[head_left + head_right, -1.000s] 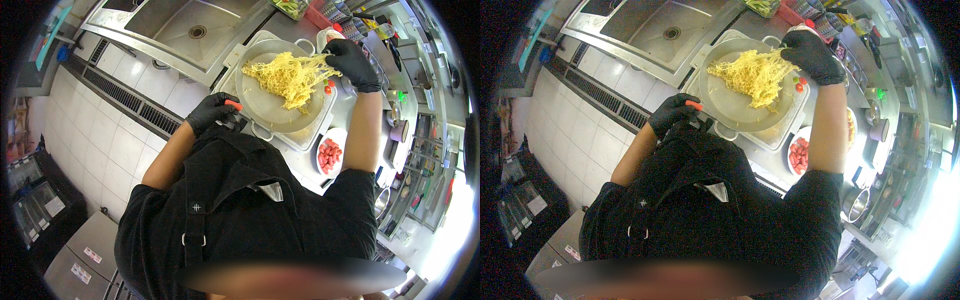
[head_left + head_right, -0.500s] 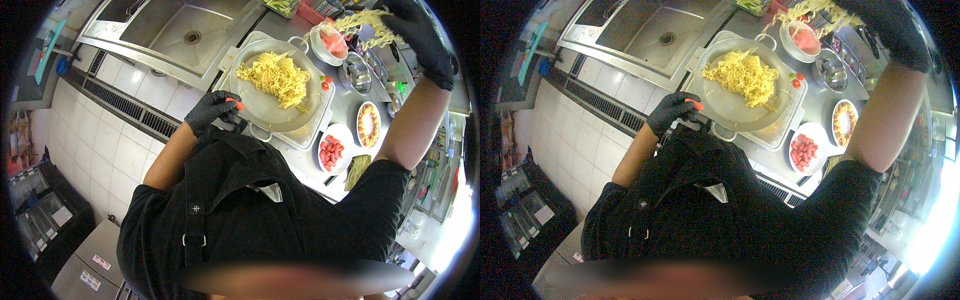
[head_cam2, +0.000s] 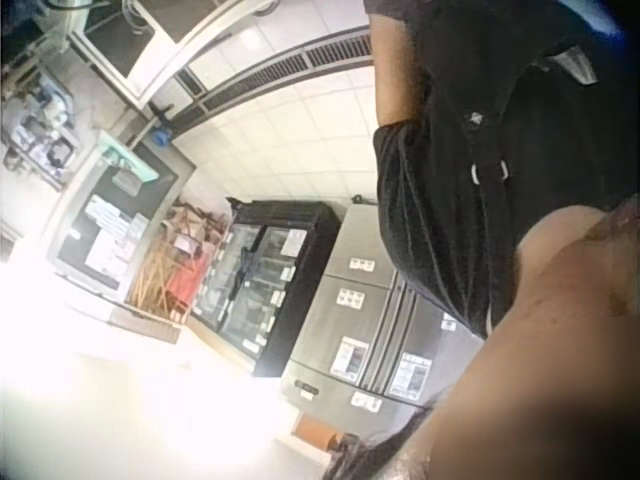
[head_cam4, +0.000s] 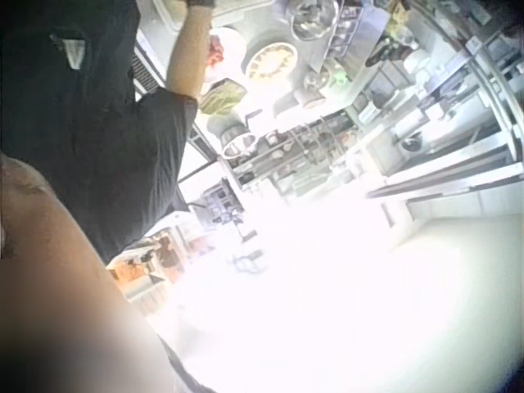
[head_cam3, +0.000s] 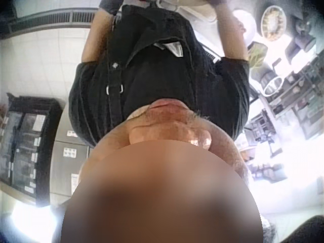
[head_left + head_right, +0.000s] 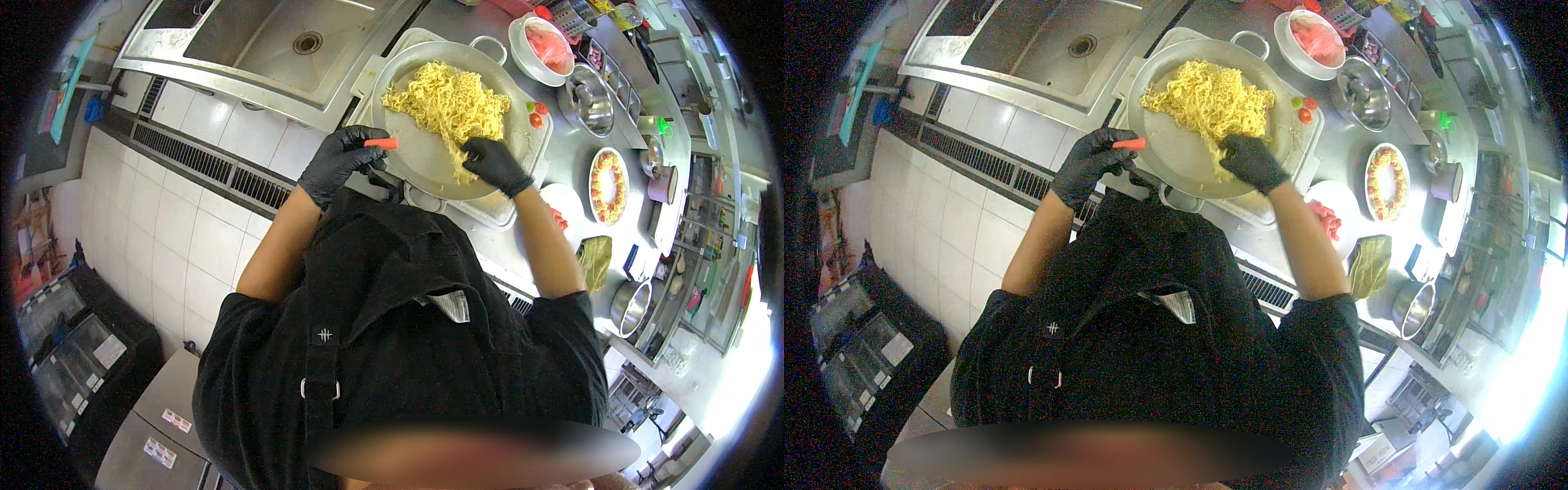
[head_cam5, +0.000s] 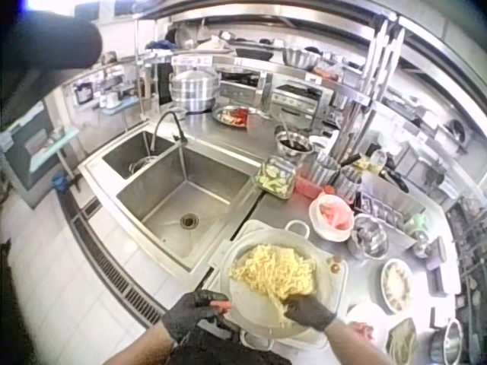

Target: The person repeatedly picks up small red pieces and wraps them with yellow shredded material using gloved hands, then places the assembled items onto a plate. The process is continuous and repetitive throughout the clip.

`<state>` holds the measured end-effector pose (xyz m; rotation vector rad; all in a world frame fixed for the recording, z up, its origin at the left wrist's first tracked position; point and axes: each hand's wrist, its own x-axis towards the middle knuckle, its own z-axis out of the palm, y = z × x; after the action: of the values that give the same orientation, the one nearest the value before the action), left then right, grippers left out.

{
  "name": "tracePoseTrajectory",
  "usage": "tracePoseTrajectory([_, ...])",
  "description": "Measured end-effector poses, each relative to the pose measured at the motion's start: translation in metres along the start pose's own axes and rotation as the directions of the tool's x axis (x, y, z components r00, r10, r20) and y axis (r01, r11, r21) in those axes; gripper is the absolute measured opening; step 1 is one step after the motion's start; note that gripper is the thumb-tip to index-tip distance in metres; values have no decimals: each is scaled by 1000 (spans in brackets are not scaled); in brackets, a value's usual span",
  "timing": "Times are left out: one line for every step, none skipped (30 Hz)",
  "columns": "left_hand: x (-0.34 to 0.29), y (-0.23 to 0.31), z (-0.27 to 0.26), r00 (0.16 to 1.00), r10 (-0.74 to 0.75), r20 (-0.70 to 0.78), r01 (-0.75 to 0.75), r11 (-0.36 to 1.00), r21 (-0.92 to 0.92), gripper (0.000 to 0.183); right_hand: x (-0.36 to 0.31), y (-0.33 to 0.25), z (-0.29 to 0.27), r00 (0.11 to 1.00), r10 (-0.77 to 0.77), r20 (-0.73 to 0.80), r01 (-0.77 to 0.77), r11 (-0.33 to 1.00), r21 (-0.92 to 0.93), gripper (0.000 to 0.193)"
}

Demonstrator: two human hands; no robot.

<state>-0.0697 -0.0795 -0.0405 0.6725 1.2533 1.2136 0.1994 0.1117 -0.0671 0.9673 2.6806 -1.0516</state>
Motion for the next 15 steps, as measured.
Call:
tracePoseTrajectory([0,-3,-1,1000,0,-5,0,1000,11,31,-9,0,14,999,-7,-35,8,999,42,35])
tracePoseTrajectory([1,-5,-2,1000,-4,-8,4,1000,25,30,-14,-4,24,998,-13,-55,19,994,109,34])
tracePoseTrajectory([1,-6,-2,1000,0,-11,1,1000,24,29,-20,-7,29,994,-25,-111,38,992,122,33])
tracePoseTrajectory([2,-5,-2,1000,5,-10,-4,1000,27,29,-25,-14,30,985,-34,-171,57,989,134,32])
tracePoseTrajectory([3,-4,-2,1000,10,-9,-9,1000,29,28,-30,-18,30,973,-24,-229,36,998,45,32])
tracePoseTrajectory([4,-4,-3,1000,6,-4,-6,999,39,28,-34,-22,29,958,-20,-286,8,999,-43,33])
tracePoseTrajectory([5,-3,-3,1000,5,2,-5,999,51,29,-38,-26,26,938,-21,-346,-25,991,-129,35])
tracePoseTrajectory([5,-3,-3,1000,3,9,-4,998,59,29,-43,-33,22,943,40,-330,-95,984,-150,34])
tracePoseTrajectory([6,-3,-3,1000,-1,8,1,998,63,29,-46,-42,17,944,102,-315,-162,971,-173,34])
tracePoseTrajectory([5,-3,-2,1000,-6,5,5,998,68,29,-49,-50,13,940,161,-301,-226,954,-197,33])
tracePoseTrajectory([6,-1,-1,1000,-6,4,6,997,73,29,-51,-56,9,923,168,-346,-258,938,-231,29])
tracePoseTrajectory([5,-1,-1,1000,9,9,-9,998,66,29,-50,-64,4,914,194,-356,-287,929,-232,28])
tracePoseTrajectory([4,-1,1,1000,24,14,-25,998,60,29,-50,-72,-2,904,219,-368,-317,920,-231,27])
tracePoseTrajectory([3,-1,2,999,39,17,-40,998,54,28,-49,-76,-5,893,243,-378,-345,910,-231,26])
tracePoseTrajectory([2,0,3,999,44,-5,-44,998,42,28,-41,-66,1,894,238,-380,-322,930,-176,25])
